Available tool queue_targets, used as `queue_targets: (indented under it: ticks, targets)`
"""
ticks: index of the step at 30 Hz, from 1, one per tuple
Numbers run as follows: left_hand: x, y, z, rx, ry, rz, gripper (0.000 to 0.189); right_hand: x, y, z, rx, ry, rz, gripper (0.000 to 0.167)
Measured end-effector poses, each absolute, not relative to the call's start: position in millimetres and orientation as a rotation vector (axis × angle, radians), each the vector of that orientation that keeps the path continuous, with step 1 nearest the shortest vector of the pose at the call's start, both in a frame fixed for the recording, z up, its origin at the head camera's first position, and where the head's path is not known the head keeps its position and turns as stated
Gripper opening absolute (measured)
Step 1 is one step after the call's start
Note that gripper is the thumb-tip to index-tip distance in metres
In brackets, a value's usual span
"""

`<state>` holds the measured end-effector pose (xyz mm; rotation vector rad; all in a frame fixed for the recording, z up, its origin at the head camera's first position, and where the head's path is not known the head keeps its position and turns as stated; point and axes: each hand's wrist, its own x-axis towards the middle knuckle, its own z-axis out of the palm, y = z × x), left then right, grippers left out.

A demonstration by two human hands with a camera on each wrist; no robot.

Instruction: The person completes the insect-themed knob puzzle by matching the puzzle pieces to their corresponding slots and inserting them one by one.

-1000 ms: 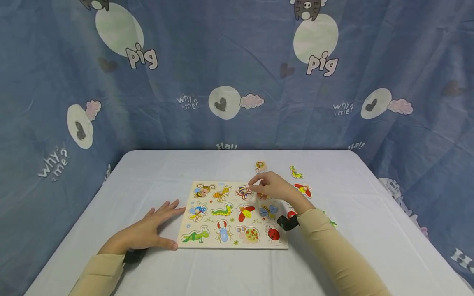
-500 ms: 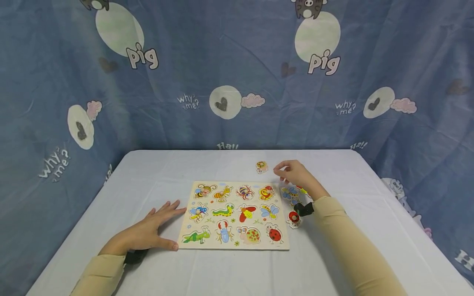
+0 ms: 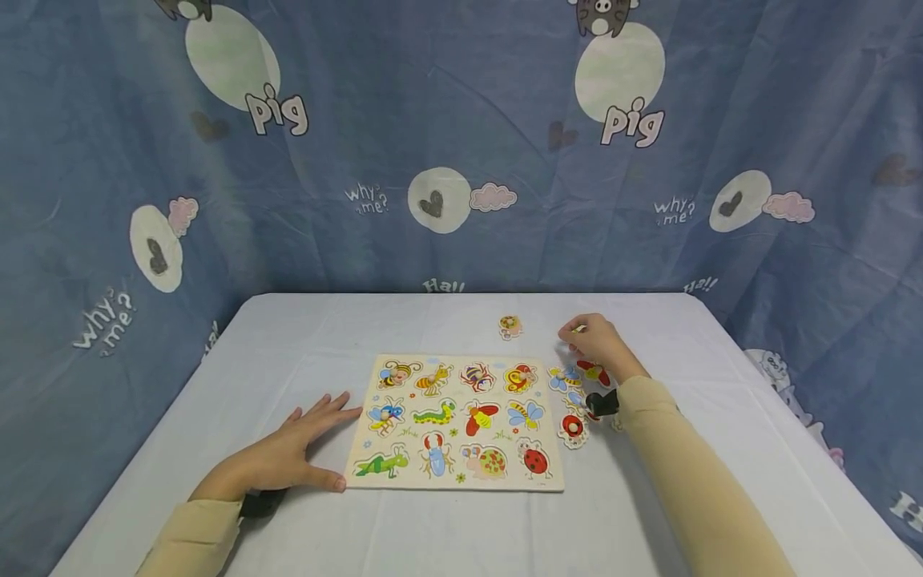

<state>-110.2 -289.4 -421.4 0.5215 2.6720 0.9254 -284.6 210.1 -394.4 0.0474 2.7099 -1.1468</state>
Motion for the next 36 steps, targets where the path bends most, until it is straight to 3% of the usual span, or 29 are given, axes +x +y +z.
queue_targets:
  ticks: [15,36]
  targets:
    - [-109,-290,-422,0.53,2.671,0.92,0.106,-306,229,-398,0.236,2.765,-1.002,0.03]
    - [-112,-291,-423,0.536,2.684,0.91,0.107,-303,227,-398,0.309,2.755,-1.014,0.026]
